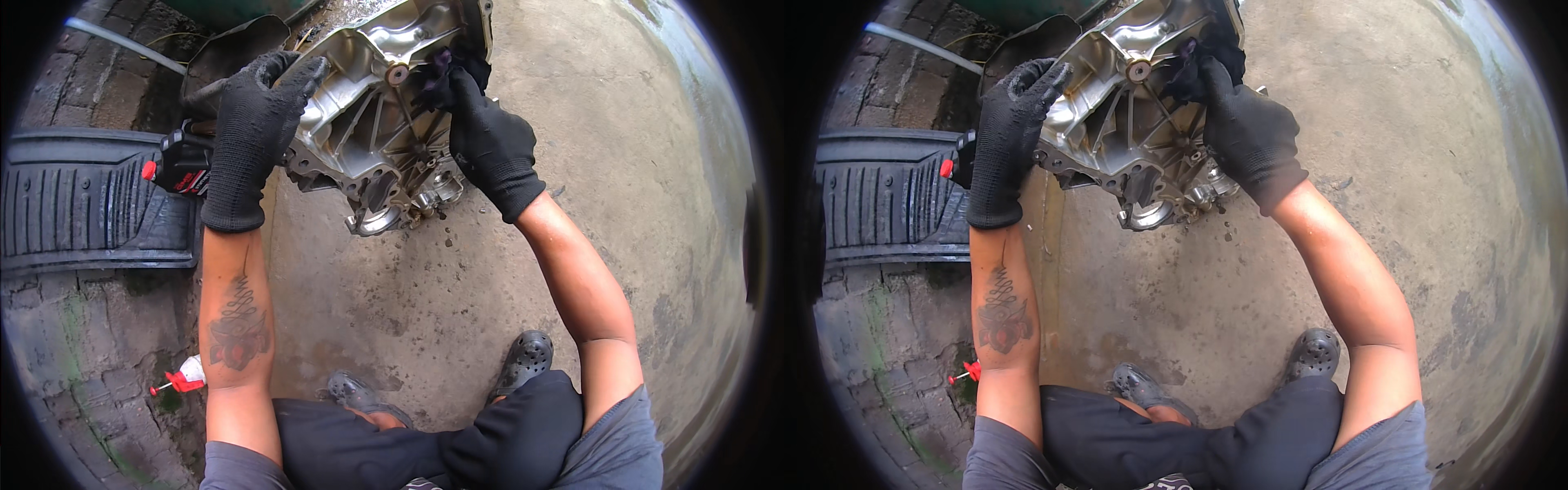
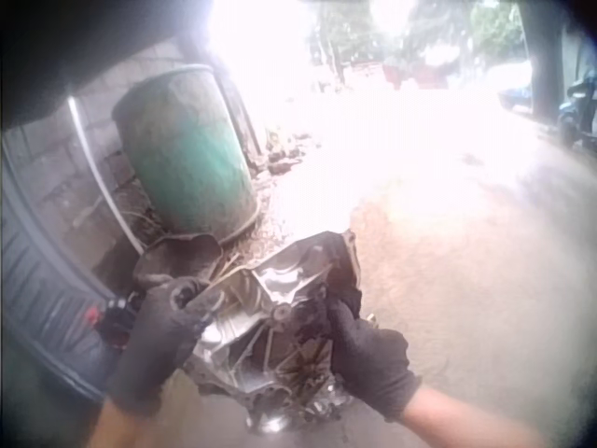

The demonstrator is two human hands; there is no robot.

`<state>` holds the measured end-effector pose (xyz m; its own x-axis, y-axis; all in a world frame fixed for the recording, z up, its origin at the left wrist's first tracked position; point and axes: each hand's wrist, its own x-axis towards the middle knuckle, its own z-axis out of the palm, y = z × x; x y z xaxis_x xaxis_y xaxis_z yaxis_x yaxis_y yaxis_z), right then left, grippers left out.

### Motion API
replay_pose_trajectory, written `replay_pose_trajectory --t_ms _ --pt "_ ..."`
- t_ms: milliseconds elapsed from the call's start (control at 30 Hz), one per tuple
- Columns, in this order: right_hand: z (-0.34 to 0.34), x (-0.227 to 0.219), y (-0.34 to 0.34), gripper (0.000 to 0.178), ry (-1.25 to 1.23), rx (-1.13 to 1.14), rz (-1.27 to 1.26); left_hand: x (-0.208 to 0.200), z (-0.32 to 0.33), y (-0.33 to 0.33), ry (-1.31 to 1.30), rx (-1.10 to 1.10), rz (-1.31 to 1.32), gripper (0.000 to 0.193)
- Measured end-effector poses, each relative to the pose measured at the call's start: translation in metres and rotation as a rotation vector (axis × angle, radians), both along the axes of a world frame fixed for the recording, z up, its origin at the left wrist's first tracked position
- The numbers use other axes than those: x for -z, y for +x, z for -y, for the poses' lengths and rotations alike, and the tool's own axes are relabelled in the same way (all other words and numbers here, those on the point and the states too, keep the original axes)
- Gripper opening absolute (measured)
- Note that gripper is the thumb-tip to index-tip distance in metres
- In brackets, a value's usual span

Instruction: The person wipes the interior surfaces of a metallic engine casing with a dark cloth, rotating the casing to reach different areas. The person continues wiping various internal ribs and cavities until the casing is placed on the ground.

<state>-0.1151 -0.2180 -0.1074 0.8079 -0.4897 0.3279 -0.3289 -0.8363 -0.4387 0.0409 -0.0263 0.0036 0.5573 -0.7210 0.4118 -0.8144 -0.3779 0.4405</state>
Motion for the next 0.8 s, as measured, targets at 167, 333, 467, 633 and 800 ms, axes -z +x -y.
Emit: replay_pose_trajectory --t_ms 167,333,467,633,800 --pt "-0.006 0.0 0.008 0.049 0.277 -0.129 0.306 -0.009 0.002 -0.013 0.07 -0.167 -0.204 0.027" --pt "-0.002 -0.007 0.006 0.058 -0.038 -0.09 0.01 -0.006 0.006 -0.011 0.02 -0.139 -0.189 0.029" --pt "0.003 -0.018 0.001 0.043 -0.039 0.012 -0.174 -0.001 0.001 0.0 0.045 -0.003 -0.02 0.031" --pt "-0.02 -0.024 0.009 0.038 0.136 -0.221 0.189 0.003 -0.006 0.006 0.195 -0.043 0.201 0.024" --pt "-0.041 -0.002 -0.019 0.049 0.094 -0.442 0.064 0.002 -0.005 0.004 -0.019 -0.111 -0.25 0.033"
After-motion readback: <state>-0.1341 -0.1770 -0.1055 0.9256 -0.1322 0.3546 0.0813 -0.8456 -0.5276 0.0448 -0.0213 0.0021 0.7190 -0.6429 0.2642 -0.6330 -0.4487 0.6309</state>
